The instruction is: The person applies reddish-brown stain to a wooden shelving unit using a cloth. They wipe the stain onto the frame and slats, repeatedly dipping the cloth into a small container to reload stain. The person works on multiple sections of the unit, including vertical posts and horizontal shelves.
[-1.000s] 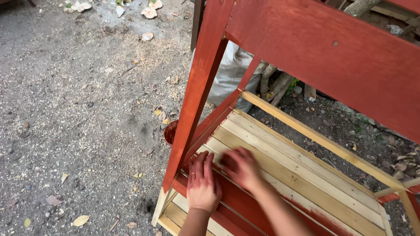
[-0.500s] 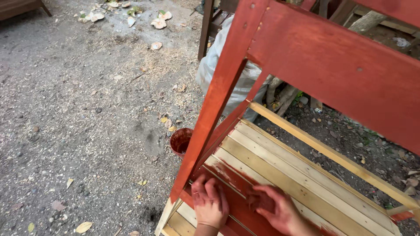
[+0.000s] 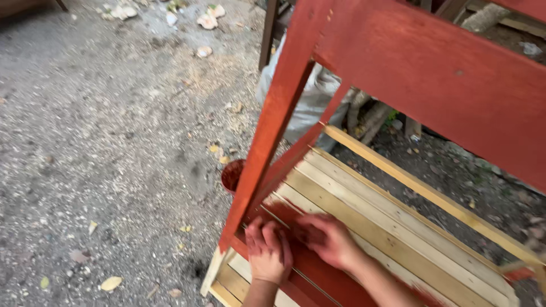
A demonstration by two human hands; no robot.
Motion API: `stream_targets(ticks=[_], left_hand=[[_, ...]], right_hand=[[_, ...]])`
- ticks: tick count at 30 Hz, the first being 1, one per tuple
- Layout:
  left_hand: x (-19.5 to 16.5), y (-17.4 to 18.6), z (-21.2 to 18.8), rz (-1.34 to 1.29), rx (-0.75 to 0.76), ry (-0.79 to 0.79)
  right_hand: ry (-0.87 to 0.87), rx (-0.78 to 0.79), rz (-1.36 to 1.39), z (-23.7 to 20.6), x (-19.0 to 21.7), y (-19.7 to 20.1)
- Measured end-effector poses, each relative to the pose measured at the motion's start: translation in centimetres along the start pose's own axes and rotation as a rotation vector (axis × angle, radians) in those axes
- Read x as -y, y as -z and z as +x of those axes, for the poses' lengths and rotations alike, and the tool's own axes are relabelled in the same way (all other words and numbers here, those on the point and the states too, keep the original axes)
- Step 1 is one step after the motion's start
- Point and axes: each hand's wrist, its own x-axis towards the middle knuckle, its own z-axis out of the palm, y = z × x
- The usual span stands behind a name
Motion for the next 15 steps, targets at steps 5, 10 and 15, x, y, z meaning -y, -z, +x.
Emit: stream_targets(ticks=[5, 10, 15], left_hand=[[0.0, 0.1, 0.1, -0.012, 0.058, 0.040], [-0.2, 0.4, 0.4, -0.007, 0.052, 0.013], [-0.6, 1.0, 0.8, 0.010, 0.057, 0.015]], right_hand=[[-0.217, -0.107, 0.353, -2.4, -0.2, 1.9], [0.149, 0.033, 0.074, 7.5, -1.9, -3.3], [0.577, -0.138, -0.762, 11.1, -1.1, -5.8]])
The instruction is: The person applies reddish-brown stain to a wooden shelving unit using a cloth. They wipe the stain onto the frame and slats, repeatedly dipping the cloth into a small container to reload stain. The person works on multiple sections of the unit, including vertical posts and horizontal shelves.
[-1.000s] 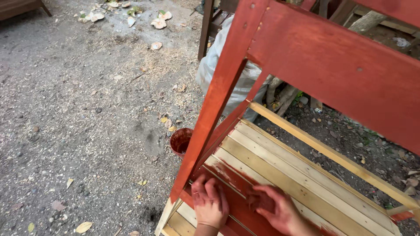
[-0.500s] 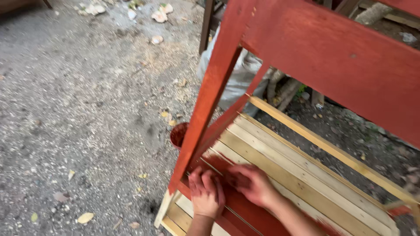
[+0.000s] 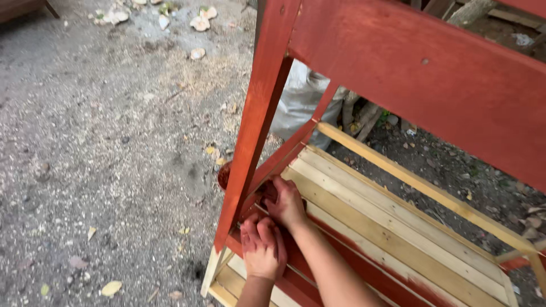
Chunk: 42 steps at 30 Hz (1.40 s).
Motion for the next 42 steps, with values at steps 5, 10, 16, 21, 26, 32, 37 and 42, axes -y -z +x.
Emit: stream_targets(ticks=[5, 10, 16, 21, 26, 32, 37, 42], left_hand=[[0.1, 0.1, 0.1, -0.023, 0.063, 0.043], [0.3, -0.2, -0.3, 0.030, 0.018, 0.015], [0.3, -0.2, -0.1, 0.005, 0.055, 0.040], [0.2, -0.2, 0.0, 0.054, 0.069, 0.038], [0.0, -0.1, 0.0, 0.004, 0.120, 0.078], [-0.1, 0.1, 0.4, 0.025, 0.137, -0.003], [0.0, 0.2, 0.7, 0.050, 0.149, -0.002], [0.1, 0.0, 0.5, 0.104, 0.204, 0.043]], right_hand=[[-0.315, 0.296, 0.513, -0.5, -0.4, 0.9], [-0.167, 0.110, 0.405, -0.1, -0.5, -0.2], [-0.094, -0.173, -0.436, 0.2, 3.2, -0.4], [-0.320, -0.098, -0.521, -0.1, 3.3, 0.1], [-0.744, -0.348, 1.006, -3.4, -1.1, 2.8], [-0.449, -0.083, 0.313, -4.3, -1.8, 3.3], [0.064, -0.225, -0.307, 0.4, 0.7, -0.1], [-0.044, -0.134, -0.471, 1.4, 0.7, -0.5]])
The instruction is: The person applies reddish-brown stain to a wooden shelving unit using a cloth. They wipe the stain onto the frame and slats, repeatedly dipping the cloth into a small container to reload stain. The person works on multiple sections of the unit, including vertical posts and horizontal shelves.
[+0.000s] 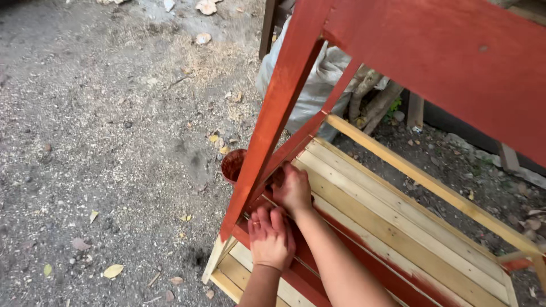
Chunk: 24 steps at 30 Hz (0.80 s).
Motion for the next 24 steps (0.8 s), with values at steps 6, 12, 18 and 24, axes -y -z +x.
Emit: stream_targets(ticks=[6, 12, 18, 24], left_hand=[[0.0, -0.2, -0.2, 0.011, -0.041, 0.014], [-0.2, 0.1, -0.1, -0.027, -0.019, 0.031], [-0.4, 0.3, 0.3, -0.017, 0.036, 0.031], [-0.5, 0.4, 0.1, 0.004, 0.073, 0.057]], right_hand=[[-0.417, 0.050, 0.765, -5.1, -4.7, 2.9], [-0.852, 0.010, 1.043, -12.8, -10.4, 10.9], [-0.378, 0.031, 1.107, -10.9, -8.1, 10.9], [-0.046, 0.028, -0.092, -7.4, -2.9, 7.2]])
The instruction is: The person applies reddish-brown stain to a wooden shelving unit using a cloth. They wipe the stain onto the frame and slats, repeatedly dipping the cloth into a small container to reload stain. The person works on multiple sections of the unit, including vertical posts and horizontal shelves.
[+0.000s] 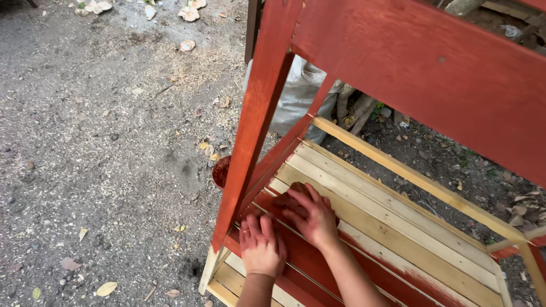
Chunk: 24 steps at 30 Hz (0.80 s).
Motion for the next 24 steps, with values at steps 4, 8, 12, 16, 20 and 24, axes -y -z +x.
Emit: stream_targets(ticks=[4, 8, 12, 16, 20, 24], left_hand=[[0.3, 0.0, 0.0, -0.022, 0.013, -0.013], [0.6, -0.2, -0.1, -0.056, -0.025, -0.054], [0.7, -0.4, -0.3, 0.041, 0.005, -0.029], [0.7, -0.3, -0.1, 0.047, 0.012, -0.046], [0.8, 0.1, 0.1, 0.000, 0.081, -0.014], [0.8, -0.1, 0.0, -0.004, 0.097, 0.006]], right_hand=[[-0.132, 0.050, -0.144, 4.7, 1.5, -2.7], [-0.250, 0.134, -0.307, 9.5, 2.5, -5.9], [-0.077, 0.072, -0.241, 7.5, 2.6, -5.3], [0.012, 0.096, -0.197, 2.1, 1.5, -1.9], [0.029, 0.063, -0.136, 2.8, 0.7, -2.2], [-0.082, -0.024, -0.142, 8.1, 0.6, -5.7]])
